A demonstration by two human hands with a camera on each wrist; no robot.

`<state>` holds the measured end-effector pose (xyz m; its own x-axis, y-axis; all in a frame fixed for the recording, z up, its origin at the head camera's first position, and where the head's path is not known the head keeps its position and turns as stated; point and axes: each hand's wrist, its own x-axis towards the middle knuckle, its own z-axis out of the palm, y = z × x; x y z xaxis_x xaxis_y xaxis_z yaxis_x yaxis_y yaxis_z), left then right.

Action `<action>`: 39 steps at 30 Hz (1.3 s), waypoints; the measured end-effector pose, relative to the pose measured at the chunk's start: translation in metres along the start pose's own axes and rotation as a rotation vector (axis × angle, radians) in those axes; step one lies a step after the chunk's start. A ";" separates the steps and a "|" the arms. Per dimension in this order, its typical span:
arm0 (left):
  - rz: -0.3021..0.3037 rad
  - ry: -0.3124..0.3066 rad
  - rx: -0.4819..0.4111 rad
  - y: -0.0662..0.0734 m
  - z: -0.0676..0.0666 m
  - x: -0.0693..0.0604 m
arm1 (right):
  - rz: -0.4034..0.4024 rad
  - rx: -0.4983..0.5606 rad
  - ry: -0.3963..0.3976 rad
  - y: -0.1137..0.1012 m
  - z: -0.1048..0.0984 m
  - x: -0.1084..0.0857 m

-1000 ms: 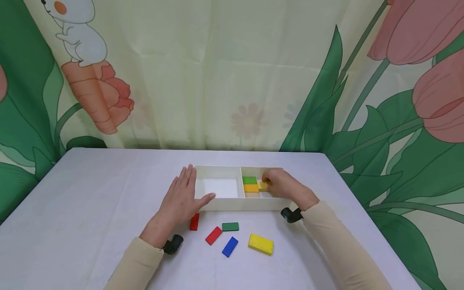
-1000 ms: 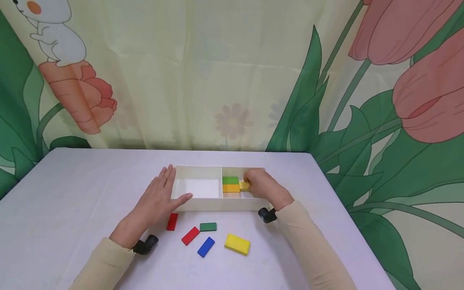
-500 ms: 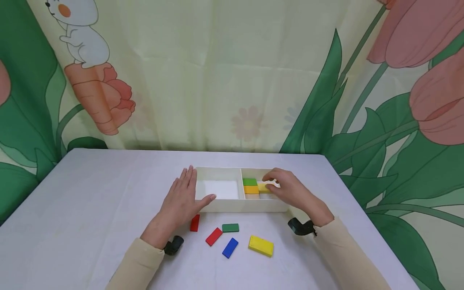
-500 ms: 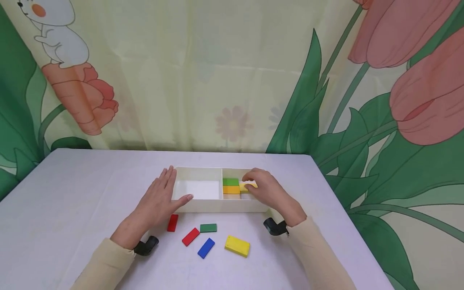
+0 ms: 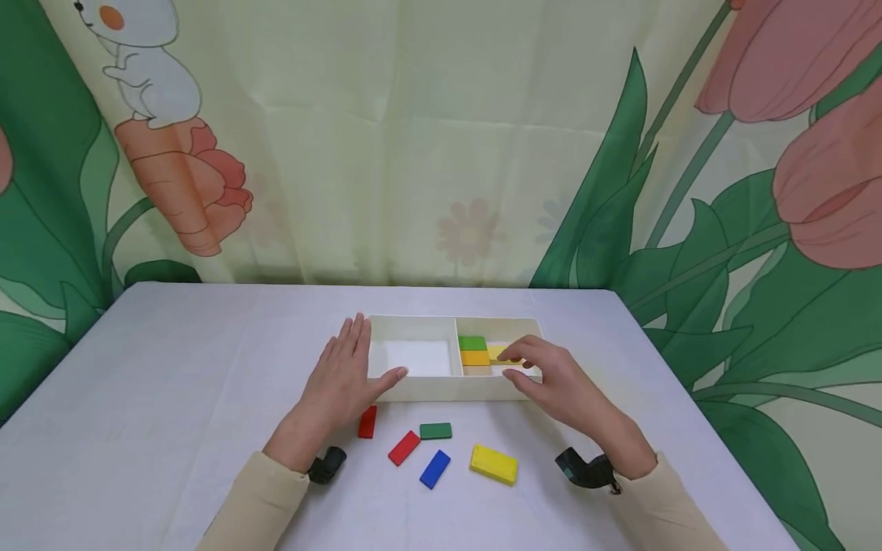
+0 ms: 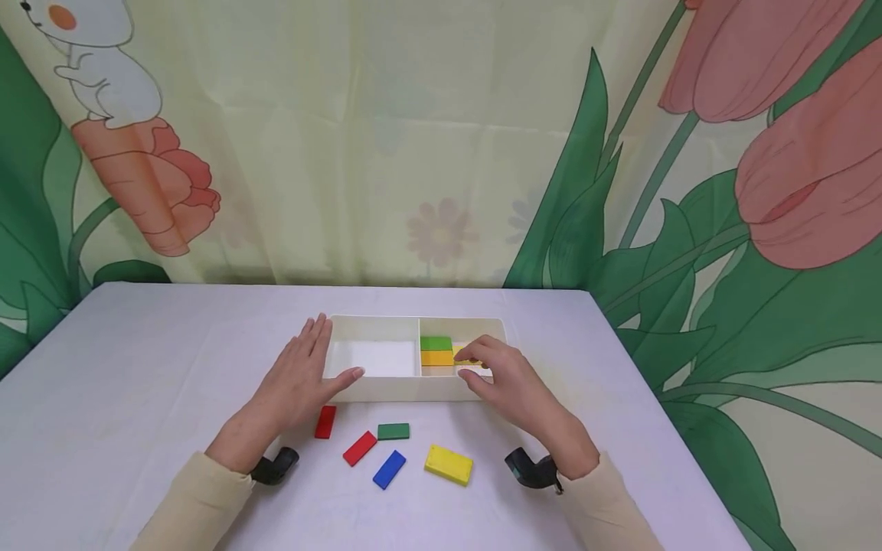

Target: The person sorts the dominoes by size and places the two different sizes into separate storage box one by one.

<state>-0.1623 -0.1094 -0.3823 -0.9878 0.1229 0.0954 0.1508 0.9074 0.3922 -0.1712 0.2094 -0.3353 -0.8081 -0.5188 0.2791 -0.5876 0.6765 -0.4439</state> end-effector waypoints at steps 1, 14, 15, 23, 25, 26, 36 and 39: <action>0.001 0.001 0.000 0.000 0.000 0.000 | -0.014 0.005 0.004 -0.002 0.001 -0.003; 0.005 0.001 0.000 -0.002 -0.001 0.000 | -0.087 0.009 -0.038 -0.012 0.018 -0.034; 0.005 0.001 -0.002 -0.002 -0.001 0.000 | -0.078 0.012 -0.058 -0.011 0.020 -0.035; 0.004 -0.005 -0.014 -0.002 0.000 -0.002 | -0.005 0.119 -0.185 -0.006 0.034 -0.042; 0.007 -0.006 -0.016 -0.001 0.001 -0.002 | 0.022 0.140 -0.225 -0.005 0.037 -0.043; 0.009 -0.005 -0.019 -0.001 0.001 -0.002 | 0.038 0.151 -0.249 -0.005 0.037 -0.043; 0.008 0.002 -0.015 -0.001 -0.001 -0.003 | 0.163 0.141 -0.454 -0.008 0.039 -0.044; 0.015 0.004 -0.019 0.000 -0.001 -0.003 | 0.152 0.147 -0.467 -0.008 0.039 -0.044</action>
<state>-0.1590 -0.1104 -0.3817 -0.9852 0.1351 0.1054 0.1668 0.8976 0.4081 -0.1291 0.2061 -0.3775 -0.7595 -0.6210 -0.1936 -0.4253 0.6993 -0.5746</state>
